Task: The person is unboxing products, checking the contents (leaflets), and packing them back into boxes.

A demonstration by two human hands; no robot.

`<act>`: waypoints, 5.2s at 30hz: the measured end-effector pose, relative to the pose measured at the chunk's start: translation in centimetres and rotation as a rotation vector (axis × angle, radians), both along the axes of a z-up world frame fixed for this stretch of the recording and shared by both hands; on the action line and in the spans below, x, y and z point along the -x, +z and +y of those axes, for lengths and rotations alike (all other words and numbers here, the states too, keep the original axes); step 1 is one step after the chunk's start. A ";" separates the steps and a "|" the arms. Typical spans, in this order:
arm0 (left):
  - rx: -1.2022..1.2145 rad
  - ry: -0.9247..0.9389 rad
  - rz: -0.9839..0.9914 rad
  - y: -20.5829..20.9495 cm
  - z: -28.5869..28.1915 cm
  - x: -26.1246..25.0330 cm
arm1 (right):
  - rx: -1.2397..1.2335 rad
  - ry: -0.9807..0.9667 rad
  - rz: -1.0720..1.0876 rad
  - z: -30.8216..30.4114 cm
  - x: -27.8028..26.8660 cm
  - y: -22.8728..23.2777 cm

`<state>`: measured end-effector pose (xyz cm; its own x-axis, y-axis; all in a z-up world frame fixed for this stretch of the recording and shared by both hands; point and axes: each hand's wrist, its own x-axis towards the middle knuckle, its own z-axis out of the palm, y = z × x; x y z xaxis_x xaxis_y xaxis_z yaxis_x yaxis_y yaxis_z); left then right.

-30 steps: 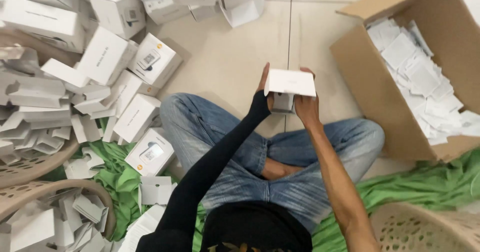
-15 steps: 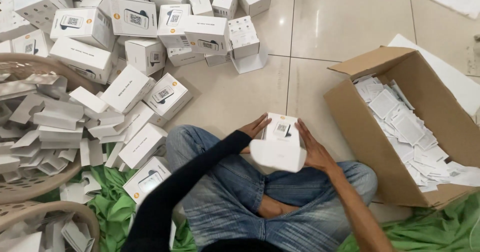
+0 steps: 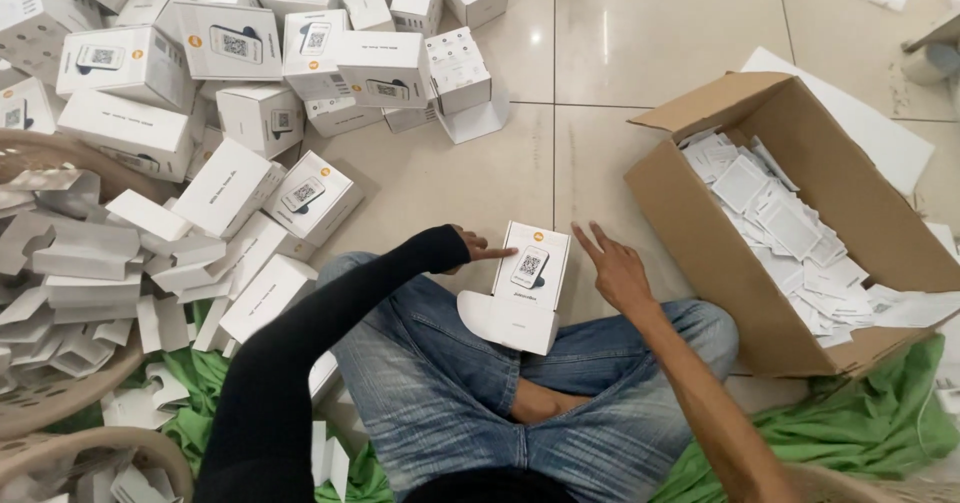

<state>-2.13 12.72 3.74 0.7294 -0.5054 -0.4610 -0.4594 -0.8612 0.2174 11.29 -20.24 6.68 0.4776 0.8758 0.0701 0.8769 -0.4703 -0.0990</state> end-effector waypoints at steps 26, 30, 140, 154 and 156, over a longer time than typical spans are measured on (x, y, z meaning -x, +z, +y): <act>0.694 1.209 -0.823 2.6 10.6 11.6 | -0.207 0.244 0.910 26.9 6.0 1.8; 0.388 1.464 -0.662 0.3 18.7 15.8 | -0.262 0.296 1.035 39.0 8.5 -2.7; 1.116 0.665 -0.436 -5.0 -28.4 -41.3 | -0.341 -0.915 0.712 -26.5 -27.7 -2.5; 1.181 0.740 -0.040 -2.6 -28.5 -42.1 | -0.914 -0.824 1.055 -20.5 -25.8 1.8; 1.336 0.824 -0.155 -2.4 -27.5 -42.2 | -0.674 -0.884 0.961 -22.7 -26.8 -1.1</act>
<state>40.11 -14.83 1.36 0.9943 0.0741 0.0772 -0.0690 -0.1083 0.9917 38.13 -42.98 5.57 0.9271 0.2113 -0.3096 -0.1938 -0.4368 -0.8784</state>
